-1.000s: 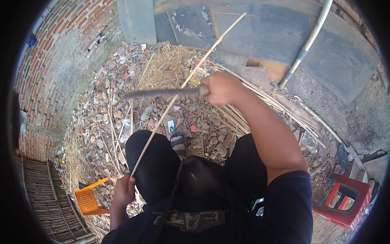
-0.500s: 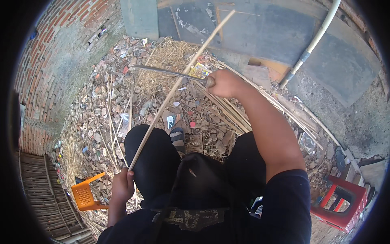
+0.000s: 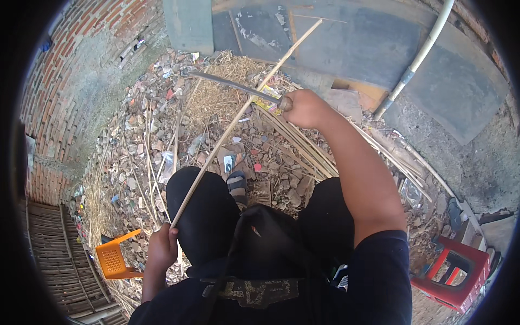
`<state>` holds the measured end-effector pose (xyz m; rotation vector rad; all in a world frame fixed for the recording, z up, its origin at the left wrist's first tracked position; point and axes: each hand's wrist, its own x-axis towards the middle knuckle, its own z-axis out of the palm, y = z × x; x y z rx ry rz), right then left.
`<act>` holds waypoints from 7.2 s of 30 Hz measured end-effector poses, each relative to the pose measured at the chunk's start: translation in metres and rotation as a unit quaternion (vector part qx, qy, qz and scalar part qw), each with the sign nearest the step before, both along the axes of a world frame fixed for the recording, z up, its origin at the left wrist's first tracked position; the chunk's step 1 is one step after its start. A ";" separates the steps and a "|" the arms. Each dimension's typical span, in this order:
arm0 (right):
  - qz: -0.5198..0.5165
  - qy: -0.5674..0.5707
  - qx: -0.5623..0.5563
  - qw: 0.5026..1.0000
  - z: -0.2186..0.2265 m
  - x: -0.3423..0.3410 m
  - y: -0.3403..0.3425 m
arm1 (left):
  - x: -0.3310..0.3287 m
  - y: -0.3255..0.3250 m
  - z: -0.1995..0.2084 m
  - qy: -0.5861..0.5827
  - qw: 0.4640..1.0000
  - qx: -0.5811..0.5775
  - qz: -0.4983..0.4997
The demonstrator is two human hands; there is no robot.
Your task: The person holds a bamboo stick with one hand and repeatedly shaves another bamboo stick with a knife.
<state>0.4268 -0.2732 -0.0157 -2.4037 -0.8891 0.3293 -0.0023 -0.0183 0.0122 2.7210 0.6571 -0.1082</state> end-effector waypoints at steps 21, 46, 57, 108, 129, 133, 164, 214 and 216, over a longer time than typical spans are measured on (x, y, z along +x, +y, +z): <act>0.012 0.050 0.032 0.998 0.012 -0.003 -0.014 | -0.012 0.007 -0.008 -0.045 0.998 -0.023 -0.031; 0.079 -0.090 -0.028 0.992 0.034 -0.029 -0.010 | -0.016 0.021 0.015 0.010 0.973 -0.228 0.014; 0.107 -0.088 -0.083 0.987 0.017 -0.032 -0.001 | -0.011 0.006 0.023 0.002 0.957 -0.285 0.048; 0.046 0.020 0.043 0.998 -0.019 -0.014 0.016 | -0.004 0.012 -0.004 -0.038 0.995 -0.085 -0.024; -0.107 0.014 0.029 0.994 -0.052 0.030 -0.009 | 0.004 0.011 0.001 -0.042 0.997 -0.052 -0.045; -0.059 0.034 0.059 0.996 -0.010 0.014 -0.012 | -0.006 0.011 0.005 -0.020 0.999 -0.035 -0.035; -0.024 0.008 0.018 1.000 -0.019 0.014 -0.019 | -0.012 -0.001 -0.003 -0.023 0.999 0.043 -0.013; -0.007 -0.065 -0.007 0.998 -0.003 0.006 -0.015 | -0.007 0.014 0.008 -0.025 0.992 -0.125 0.002; 0.016 -0.056 0.001 0.998 0.002 -0.004 -0.006 | -0.009 0.013 0.006 -0.026 0.994 -0.105 0.001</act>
